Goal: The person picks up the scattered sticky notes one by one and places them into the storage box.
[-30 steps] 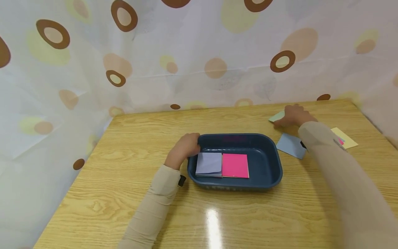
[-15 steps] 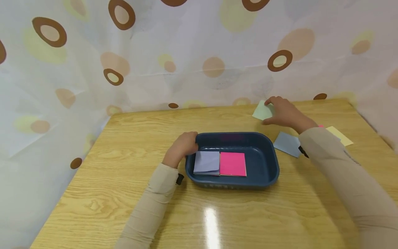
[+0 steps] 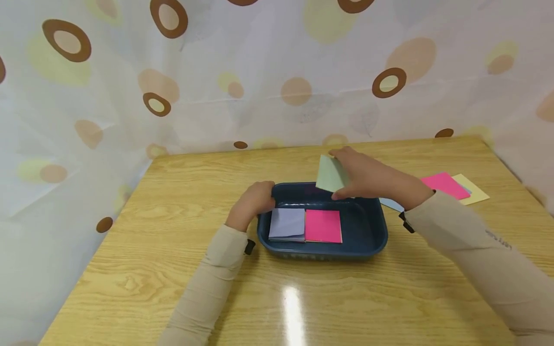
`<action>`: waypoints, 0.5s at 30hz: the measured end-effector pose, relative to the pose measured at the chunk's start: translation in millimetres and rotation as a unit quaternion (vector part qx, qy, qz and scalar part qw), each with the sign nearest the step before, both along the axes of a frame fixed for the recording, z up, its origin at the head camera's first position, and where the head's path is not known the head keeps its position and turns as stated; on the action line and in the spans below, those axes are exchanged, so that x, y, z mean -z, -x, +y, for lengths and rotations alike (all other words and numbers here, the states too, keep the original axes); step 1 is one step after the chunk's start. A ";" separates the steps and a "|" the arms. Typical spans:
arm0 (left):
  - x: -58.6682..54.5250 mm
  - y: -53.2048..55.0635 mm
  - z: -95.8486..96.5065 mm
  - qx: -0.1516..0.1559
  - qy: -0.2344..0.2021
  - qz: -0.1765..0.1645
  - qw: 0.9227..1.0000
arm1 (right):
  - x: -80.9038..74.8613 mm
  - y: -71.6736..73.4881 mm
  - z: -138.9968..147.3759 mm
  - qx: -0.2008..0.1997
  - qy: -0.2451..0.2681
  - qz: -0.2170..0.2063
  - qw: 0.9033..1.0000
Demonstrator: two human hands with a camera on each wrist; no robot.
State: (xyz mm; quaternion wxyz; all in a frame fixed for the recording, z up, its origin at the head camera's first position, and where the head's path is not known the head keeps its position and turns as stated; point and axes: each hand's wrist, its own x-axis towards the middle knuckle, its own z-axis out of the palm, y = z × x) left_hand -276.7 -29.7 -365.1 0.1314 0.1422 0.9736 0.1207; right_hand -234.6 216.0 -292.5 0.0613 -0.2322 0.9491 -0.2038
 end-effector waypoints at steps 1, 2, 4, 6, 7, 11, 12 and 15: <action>0.0 0.2 0.2 0.000 0.000 0.001 1.000 | -0.5 -2.7 -4.6 -0.012 -0.003 -0.006 1.000; -0.1 0.2 0.5 -0.001 0.001 0.001 1.000 | -0.6 -5.1 -9.0 -0.023 -0.008 -0.013 1.000; -0.6 0.1 0.7 -0.001 0.002 0.000 1.000 | 0.7 -9.0 -17.4 -0.040 -0.023 -0.029 0.999; -0.6 0.0 1.0 -0.003 0.002 -0.003 1.000 | 4.0 -11.2 -25.2 -0.053 -0.046 -0.048 0.996; -0.5 0.0 1.1 -0.003 0.001 -0.004 1.000 | 6.1 -12.0 -28.9 -0.059 -0.063 -0.061 0.994; -0.2 -0.9 1.1 -0.006 -0.001 -0.009 1.000 | 17.5 -12.3 -43.5 -0.087 -0.161 -0.090 0.979; -0.2 -1.2 1.1 -0.006 -0.002 -0.010 1.000 | 19.8 -12.2 -47.1 -0.092 -0.183 -0.096 0.974; -0.4 -2.1 1.4 -0.006 -0.005 -0.008 1.000 | 26.1 -11.5 -57.1 -0.101 -0.230 -0.105 0.962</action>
